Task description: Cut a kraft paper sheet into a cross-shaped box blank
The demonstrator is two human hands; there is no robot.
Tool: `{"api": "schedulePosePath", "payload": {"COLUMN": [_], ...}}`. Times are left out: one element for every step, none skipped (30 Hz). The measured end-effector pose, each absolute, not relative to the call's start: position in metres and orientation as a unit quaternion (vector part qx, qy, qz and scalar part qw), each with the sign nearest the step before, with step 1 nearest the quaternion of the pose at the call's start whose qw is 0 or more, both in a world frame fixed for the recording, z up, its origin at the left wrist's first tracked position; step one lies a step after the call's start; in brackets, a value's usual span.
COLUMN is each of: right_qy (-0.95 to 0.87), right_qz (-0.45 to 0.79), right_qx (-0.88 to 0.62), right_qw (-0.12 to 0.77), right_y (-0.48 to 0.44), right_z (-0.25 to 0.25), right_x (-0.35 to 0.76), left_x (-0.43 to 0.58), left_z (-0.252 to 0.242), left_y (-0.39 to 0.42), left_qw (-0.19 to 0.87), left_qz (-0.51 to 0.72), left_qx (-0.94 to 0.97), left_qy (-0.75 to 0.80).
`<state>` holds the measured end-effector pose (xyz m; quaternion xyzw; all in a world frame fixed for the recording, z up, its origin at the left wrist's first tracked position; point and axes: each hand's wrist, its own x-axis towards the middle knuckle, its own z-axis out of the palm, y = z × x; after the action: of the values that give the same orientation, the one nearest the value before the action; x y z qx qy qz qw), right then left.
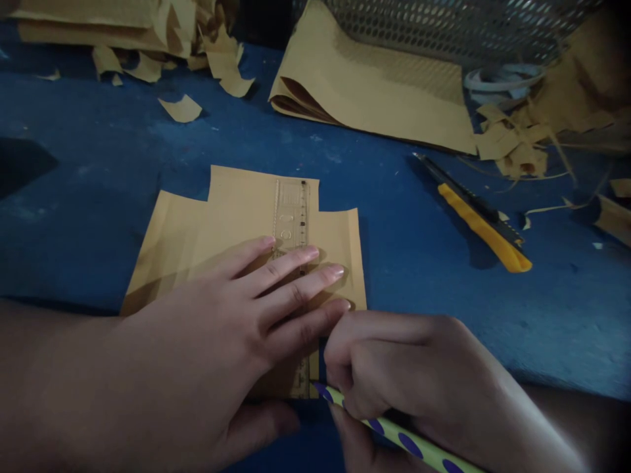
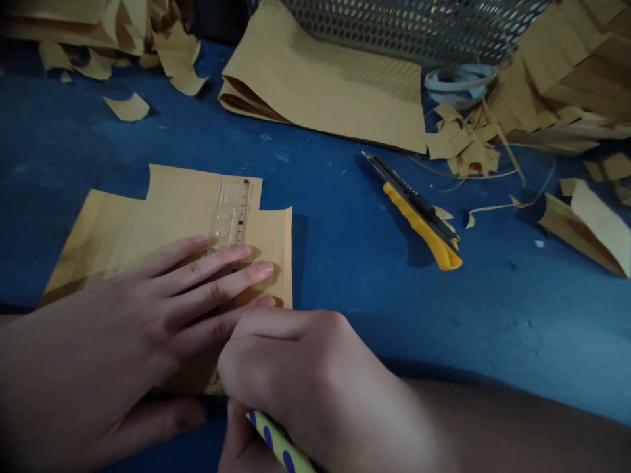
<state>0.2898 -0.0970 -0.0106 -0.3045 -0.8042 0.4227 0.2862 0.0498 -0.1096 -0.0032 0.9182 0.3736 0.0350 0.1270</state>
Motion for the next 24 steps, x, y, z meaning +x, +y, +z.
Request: {"api": "schedulePosePath", "payload": {"right_qy": [-0.802, -0.802, -0.803, -0.804, -0.805, -0.806, -0.806, -0.805, -0.805, -0.803, -0.801, -0.798, -0.794, -0.791, -0.787, -0.781, -0.775, -0.769, -0.764, -0.760, -0.757, -0.754, -0.752, -0.749], "right_qz": [0.427, 0.427, 0.426, 0.423, 0.421, 0.419, 0.415, 0.411, 0.412, 0.415, 0.421, 0.429, 0.436, 0.441, 0.442, 0.445, 0.449, 0.451, 0.453, 0.456, 0.458, 0.461, 0.466, 0.472], "right_qx": [-0.306, -0.309, -0.312, -0.314, -0.317, -0.317, -0.315, -0.313, -0.308, -0.305, -0.305, -0.309, -0.317, -0.331, -0.340, -0.350, -0.358, -0.363, -0.365, -0.365, -0.365, -0.368, -0.365, -0.365], "right_qw": [0.283, 0.279, 0.276, 0.274, 0.272, 0.274, 0.281, 0.291, 0.296, 0.298, 0.297, 0.291, 0.281, 0.267, 0.265, 0.264, 0.263, 0.271, 0.277, 0.284, 0.290, 0.290, 0.292, 0.289], "right_y": [-0.097, -0.097, -0.097, -0.097, -0.097, -0.096, -0.095, -0.094, -0.093, -0.092, -0.091, -0.090, -0.090, -0.089, -0.089, -0.089, -0.089, -0.089, -0.089, -0.089, -0.088, -0.087, -0.086, -0.085], "right_z": [-0.010, -0.010, -0.010, -0.011, -0.011, -0.011, -0.011, -0.011, -0.011, -0.010, -0.008, -0.006, -0.004, -0.002, 0.001, 0.003, 0.005, 0.006, 0.007, 0.008, 0.008, 0.009, 0.010, 0.010], "right_x": [0.290, 0.290, 0.290, 0.290, 0.290, 0.289, 0.289, 0.288, 0.288, 0.287, 0.286, 0.285, 0.285, 0.285, 0.285, 0.285, 0.286, 0.287, 0.287, 0.288, 0.289, 0.289, 0.289, 0.289], "left_x": [0.050, 0.049, 0.049, 0.049, 0.049, 0.049, 0.049, 0.049, 0.049, 0.049, 0.049, 0.049, 0.049, 0.049, 0.049, 0.049, 0.048, 0.047, 0.045, 0.043, 0.041, 0.039, 0.036, 0.034], "left_z": [-0.003, -0.004, -0.004, -0.004, -0.004, -0.004, -0.003, -0.003, -0.003, -0.003, -0.003, -0.003, -0.003, -0.003, -0.003, -0.003, -0.004, -0.005, -0.006, -0.006, -0.007, -0.007, -0.007, -0.006], "left_y": [-0.109, -0.109, -0.109, -0.109, -0.109, -0.108, -0.108, -0.108, -0.108, -0.109, -0.109, -0.109, -0.109, -0.109, -0.108, -0.107, -0.106, -0.105, -0.104, -0.104, -0.104, -0.105, -0.107, -0.109], "left_qw": [0.127, 0.127, 0.126, 0.126, 0.126, 0.127, 0.126, 0.125, 0.124, 0.122, 0.121, 0.119, 0.118, 0.117, 0.117, 0.118, 0.119, 0.119, 0.119, 0.116, 0.110, 0.098, 0.082, 0.064], "left_qz": [0.036, 0.036, 0.035, 0.036, 0.037, 0.038, 0.038, 0.036, 0.033, 0.030, 0.028, 0.028, 0.030, 0.033, 0.036, 0.037, 0.037, 0.037, 0.036, 0.037, 0.038, 0.041, 0.045, 0.049], "left_qx": [0.918, 0.918, 0.918, 0.919, 0.919, 0.919, 0.920, 0.920, 0.921, 0.922, 0.923, 0.924, 0.924, 0.924, 0.923, 0.922, 0.923, 0.927, 0.931, 0.934, 0.936, 0.937, 0.935, 0.933], "left_qy": [0.373, 0.374, 0.373, 0.373, 0.371, 0.371, 0.371, 0.370, 0.369, 0.367, 0.365, 0.363, 0.362, 0.363, 0.366, 0.368, 0.363, 0.353, 0.344, 0.336, 0.331, 0.332, 0.341, 0.351]}}
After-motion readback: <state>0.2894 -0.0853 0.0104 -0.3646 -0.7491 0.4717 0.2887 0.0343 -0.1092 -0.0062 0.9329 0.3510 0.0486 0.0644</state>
